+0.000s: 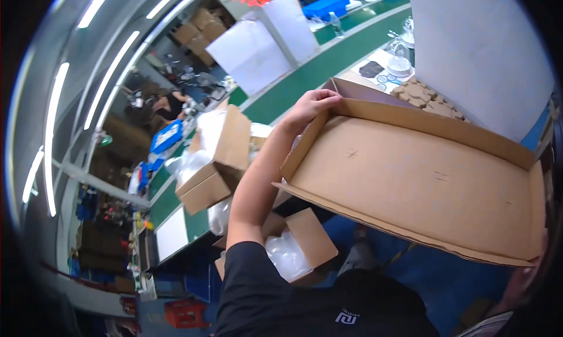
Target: Packing LED dome lights into a cardboard shipping box with protective trays and plastic bags.
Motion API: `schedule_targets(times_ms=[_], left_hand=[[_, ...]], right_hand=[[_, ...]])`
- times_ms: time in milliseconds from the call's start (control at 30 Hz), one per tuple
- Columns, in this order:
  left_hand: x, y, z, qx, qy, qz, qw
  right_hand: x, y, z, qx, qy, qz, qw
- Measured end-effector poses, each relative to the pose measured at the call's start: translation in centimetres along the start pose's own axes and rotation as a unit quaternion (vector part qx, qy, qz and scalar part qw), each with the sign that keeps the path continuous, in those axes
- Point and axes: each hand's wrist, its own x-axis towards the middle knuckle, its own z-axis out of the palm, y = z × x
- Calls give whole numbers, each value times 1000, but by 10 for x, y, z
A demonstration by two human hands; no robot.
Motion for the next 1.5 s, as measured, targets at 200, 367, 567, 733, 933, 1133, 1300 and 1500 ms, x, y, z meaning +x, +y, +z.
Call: schedule_targets(times_ms=[200, 367, 567, 733, 933, 1133, 1300, 1500], left_hand=[[111, -62, -65, 118, -92, 50, 987], [148, -40, -66, 375, -92, 153, 910], [175, -56, -71, 446, -52, 330, 830], [177, -66, -72, 433, 19, 342, 834], [176, -66, -81, 76, -31, 89, 993], [108, -63, -122, -116, -83, -51, 989], [9, -84, -127, 60, -93, 84, 990], [-35, -140, -96, -89, 142, 84, 982]], right_hand=[[-6, -9, 103, -41, 164, 198, 966], [-11, -35, 134, -71, 185, 198, 960], [-21, -22, 167, -54, 221, 207, 952], [-11, -20, 180, -86, 218, 175, 956], [5, -23, 189, -101, 219, 188, 952], [-3, -2, 188, -102, 215, 214, 947], [0, 2, 188, -110, 201, 217, 949], [22, 3, 190, -107, 183, 236, 948]])
